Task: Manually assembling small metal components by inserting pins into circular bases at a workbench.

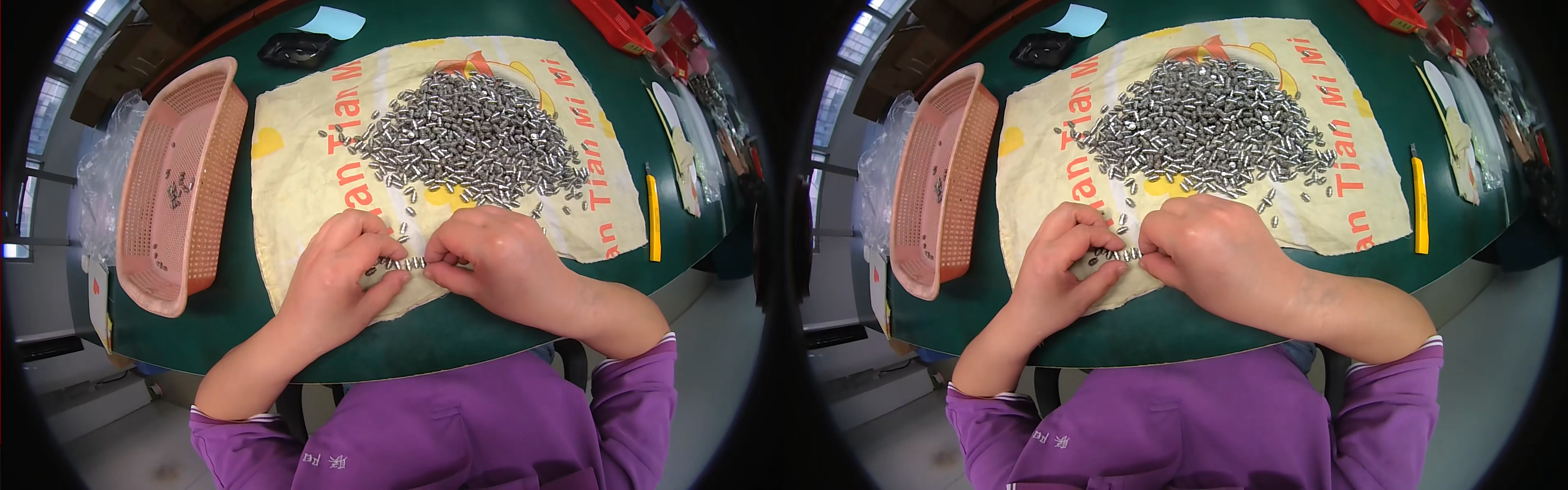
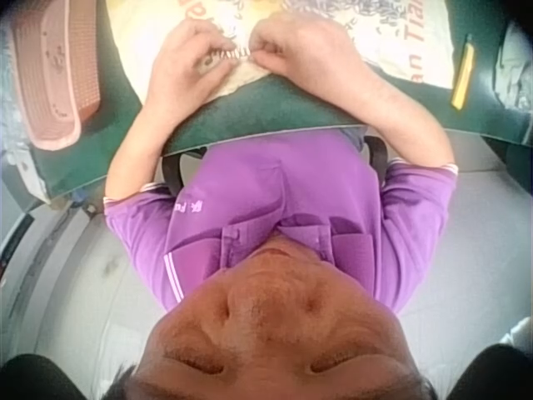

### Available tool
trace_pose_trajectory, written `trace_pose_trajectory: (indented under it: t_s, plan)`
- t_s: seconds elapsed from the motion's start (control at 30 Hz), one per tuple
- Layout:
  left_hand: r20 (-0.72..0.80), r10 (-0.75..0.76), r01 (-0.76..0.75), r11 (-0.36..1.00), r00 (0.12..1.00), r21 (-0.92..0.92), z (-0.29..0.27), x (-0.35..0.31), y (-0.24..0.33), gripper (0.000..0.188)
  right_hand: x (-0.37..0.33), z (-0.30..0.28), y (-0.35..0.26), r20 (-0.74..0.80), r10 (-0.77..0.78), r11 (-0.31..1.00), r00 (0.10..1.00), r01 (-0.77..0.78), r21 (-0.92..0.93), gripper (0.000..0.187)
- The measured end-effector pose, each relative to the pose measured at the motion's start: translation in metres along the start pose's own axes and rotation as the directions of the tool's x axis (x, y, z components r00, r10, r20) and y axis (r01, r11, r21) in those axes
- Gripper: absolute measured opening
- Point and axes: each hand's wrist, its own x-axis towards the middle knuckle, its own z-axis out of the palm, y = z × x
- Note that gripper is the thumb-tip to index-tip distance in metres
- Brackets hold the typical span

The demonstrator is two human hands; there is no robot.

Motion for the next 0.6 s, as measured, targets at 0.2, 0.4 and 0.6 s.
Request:
trace_pose_trajectory:
  t_s: [0.2, 0.4, 0.6]
  plan:
    - [0.062, -0.057, 0.058, 0.998, 0.996, -0.024, -0.0083, -0.0006, 0.0013, 0.029, 0.0001, 0.0008, 0.0014, -0.018, 0.000, 1.000, 1.000, 0.000, 0.004, 0.013]
    - [0.069, -0.039, 0.039, 0.999, 0.997, -0.004, -0.0085, -0.0022, 0.0004, 0.025, 0.0014, 0.0023, 0.0018, -0.022, -0.007, 1.000, 1.000, 0.008, 0.014, 0.013]
    - [0.069, -0.052, 0.054, 0.998, 0.996, -0.019, -0.0077, -0.0019, 0.0008, 0.024, 0.0015, 0.0016, 0.0025, -0.012, 0.018, 0.999, 1.000, -0.018, 0.028, 0.013]
